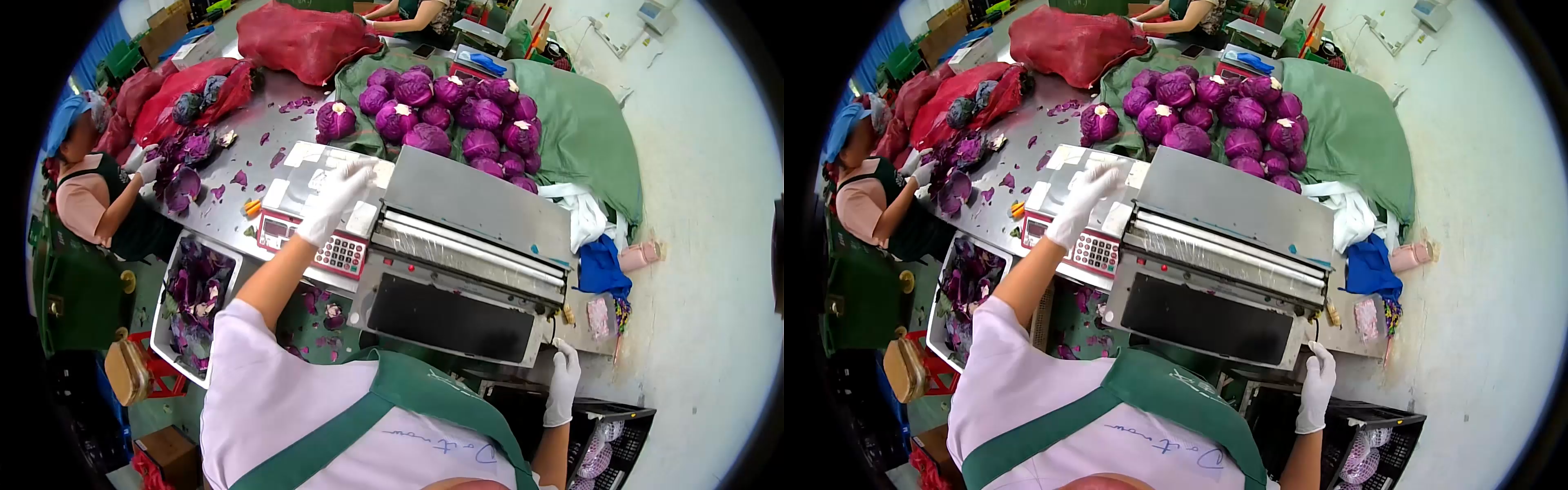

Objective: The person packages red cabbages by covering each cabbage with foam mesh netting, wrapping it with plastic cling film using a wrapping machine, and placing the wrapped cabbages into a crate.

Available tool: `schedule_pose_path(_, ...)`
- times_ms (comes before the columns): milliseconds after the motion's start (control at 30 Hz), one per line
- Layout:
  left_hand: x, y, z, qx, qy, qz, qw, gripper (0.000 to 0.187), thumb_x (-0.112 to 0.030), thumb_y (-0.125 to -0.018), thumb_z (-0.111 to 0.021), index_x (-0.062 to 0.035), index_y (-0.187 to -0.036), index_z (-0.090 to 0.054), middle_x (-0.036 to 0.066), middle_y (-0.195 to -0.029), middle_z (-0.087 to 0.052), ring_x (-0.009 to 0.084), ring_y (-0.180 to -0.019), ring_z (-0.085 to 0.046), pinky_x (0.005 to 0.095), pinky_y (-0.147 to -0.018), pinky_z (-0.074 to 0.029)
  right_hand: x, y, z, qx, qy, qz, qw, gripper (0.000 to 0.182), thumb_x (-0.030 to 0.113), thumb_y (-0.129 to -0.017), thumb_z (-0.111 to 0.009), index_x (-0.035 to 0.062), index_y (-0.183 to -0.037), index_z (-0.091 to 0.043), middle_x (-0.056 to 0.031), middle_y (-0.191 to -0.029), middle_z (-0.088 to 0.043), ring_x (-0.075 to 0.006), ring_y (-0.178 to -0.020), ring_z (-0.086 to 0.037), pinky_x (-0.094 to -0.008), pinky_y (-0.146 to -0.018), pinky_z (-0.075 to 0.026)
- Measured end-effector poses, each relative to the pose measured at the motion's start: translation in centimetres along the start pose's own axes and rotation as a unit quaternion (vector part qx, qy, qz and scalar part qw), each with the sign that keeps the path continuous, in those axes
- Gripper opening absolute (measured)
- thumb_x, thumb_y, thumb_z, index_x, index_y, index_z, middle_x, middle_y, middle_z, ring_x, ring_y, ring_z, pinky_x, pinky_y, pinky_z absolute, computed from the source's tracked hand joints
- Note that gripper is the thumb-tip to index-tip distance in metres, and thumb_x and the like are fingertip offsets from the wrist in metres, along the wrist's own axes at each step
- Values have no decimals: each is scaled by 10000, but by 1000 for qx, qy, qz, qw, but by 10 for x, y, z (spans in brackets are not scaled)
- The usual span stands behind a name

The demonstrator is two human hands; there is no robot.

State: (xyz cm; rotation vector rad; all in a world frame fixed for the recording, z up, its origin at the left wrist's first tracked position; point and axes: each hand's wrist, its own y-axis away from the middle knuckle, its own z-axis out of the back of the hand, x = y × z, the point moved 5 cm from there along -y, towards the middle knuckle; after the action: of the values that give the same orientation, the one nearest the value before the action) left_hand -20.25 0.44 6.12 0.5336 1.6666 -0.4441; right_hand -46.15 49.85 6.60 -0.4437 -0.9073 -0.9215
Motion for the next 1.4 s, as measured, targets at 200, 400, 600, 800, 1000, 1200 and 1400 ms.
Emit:
schedule_pose_path(200,69,-157,27,-43,112,171,978,415,-355,-928,-577,-116,-1267,-542,110,-1176,-595,213,-1032,-608,350,-919,-461,104,-67,-32,5,46,70,996,306,43,-905,-512,-24,-1200,-551,-120,-1237,-558,-215,-1185,-508,-331,-1039,-364)
schedule_pose_path(400,110,-208,-11,-55,129,295,945,740,-411,-905,-567,15,-1439,-281,264,-1496,-265,322,-1341,-367,390,-1128,-277,232,-203,-153,217,13,214,952,389,106,-900,-563,-17,-1266,-517,-134,-1289,-540,-220,-1238,-477,-332,-1068,-329)
schedule_pose_path(600,154,-246,-22,23,121,299,946,842,-496,-900,-544,57,-1449,-226,257,-1508,-244,353,-1405,-243,424,-1161,-181,223,-378,-338,356,-1,-21,934,607,461,-941,-489,110,-1422,-372,-136,-1425,-416,-306,-1325,-380,-473,-1061,-324)
schedule_pose_path(800,161,-265,-28,31,48,340,939,838,-624,-904,-445,-14,-1456,-285,188,-1493,-330,396,-1378,-284,550,-1124,-206,157,-430,-435,405,-50,-274,871,789,668,-902,-384,132,-1472,-281,-146,-1530,-275,-386,-1389,-266,-647,-1048,-267)
schedule_pose_path(1000,59,-240,-58,21,-38,236,971,853,-664,-903,-419,23,-1406,-363,161,-1404,-452,291,-1251,-447,446,-1045,-338,199,-396,-376,368,-212,-212,880,761,689,-902,-354,149,-1438,-350,-108,-1477,-375,-347,-1351,-344,-661,-1018,-291)
schedule_pose_path(1200,-22,-167,-111,-24,38,-102,994,480,-396,-983,-503,48,-1155,-562,116,-1087,-574,202,-1041,-515,306,-954,-374,223,-344,-274,219,-519,-207,800,405,454,-939,-441,105,-1048,-614,-72,-1067,-652,-235,-1015,-608,-425,-934,-461)
schedule_pose_path(1400,9,-72,-159,-91,2,-134,987,350,-318,-997,-495,26,-1038,-549,117,-979,-511,205,-939,-477,327,-880,-379,152,-280,-234,103,-574,-149,799,266,286,-933,-478,76,-1023,-613,-73,-1003,-650,-183,-934,-618,-326,-879,-484)
